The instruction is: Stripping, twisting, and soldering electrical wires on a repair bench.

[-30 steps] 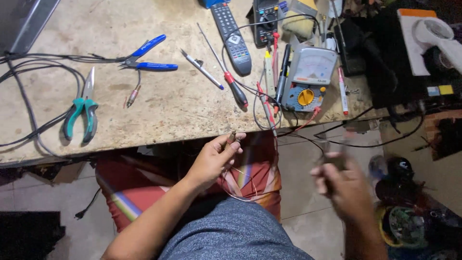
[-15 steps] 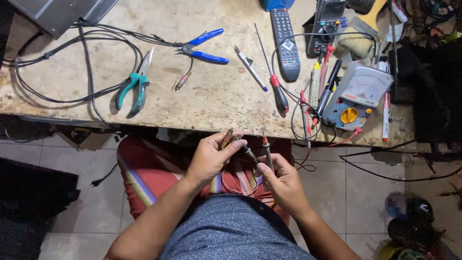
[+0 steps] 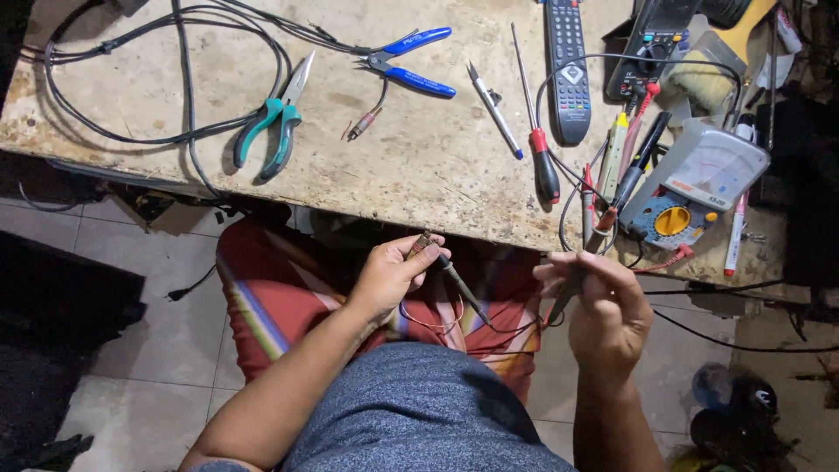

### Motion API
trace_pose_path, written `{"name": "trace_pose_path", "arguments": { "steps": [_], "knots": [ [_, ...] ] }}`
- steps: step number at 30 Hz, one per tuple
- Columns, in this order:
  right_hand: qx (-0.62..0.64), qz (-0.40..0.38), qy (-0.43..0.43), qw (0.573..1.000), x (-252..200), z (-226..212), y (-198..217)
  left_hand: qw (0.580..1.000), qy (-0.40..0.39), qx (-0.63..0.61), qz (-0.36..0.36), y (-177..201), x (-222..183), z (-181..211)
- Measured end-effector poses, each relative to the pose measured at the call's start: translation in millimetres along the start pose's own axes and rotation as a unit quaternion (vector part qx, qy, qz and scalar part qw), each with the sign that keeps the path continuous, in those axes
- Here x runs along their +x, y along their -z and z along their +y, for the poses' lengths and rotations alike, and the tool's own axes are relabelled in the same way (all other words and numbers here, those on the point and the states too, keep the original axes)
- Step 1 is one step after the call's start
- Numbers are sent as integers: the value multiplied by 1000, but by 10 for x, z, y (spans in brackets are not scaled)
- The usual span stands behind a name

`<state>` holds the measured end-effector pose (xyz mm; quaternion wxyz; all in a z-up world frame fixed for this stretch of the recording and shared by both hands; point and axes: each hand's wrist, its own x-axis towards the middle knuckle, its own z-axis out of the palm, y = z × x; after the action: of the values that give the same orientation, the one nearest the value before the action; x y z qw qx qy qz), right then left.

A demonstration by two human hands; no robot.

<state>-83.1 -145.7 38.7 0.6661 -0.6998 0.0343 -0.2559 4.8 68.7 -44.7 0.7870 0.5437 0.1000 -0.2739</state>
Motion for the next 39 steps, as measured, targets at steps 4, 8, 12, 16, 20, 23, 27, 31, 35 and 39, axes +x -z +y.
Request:
{"name": "trace_pose_path", "arguments": {
  "steps": [4,8,12,16,20,23,27,31,35,39],
  "knots": [
    [-53,-95,111,988,77,164,81,999,19,-31,-4,27,99,-114],
    [-160,-89,104,978,183,233,-193,998,23,-56,10,29,95,-193],
    [-148,-102,113,977,233,322,-513,996,38,-77,18,71,147,-326],
    [-82,-147,-20,986,291,302,-736,991,71,-108,24,65,148,-291],
    [-182,-143,-38,972,289,547,-676,988,88,-126,19,79,153,-241],
    [-134,-123,-42,982,253,630,-657,985,101,-138,11,113,179,-265],
    [-144,-170,-16,975,287,587,-651,986,109,-127,5,113,172,-213],
    [-158,-193,-1,968,269,648,-641,985,117,-130,11,139,209,-259],
    [-165,-191,12,968,283,609,-686,986,115,-123,6,165,202,-281],
    [-143,-182,16,973,307,566,-665,985,132,-110,8,133,188,-222]
  ]
}}
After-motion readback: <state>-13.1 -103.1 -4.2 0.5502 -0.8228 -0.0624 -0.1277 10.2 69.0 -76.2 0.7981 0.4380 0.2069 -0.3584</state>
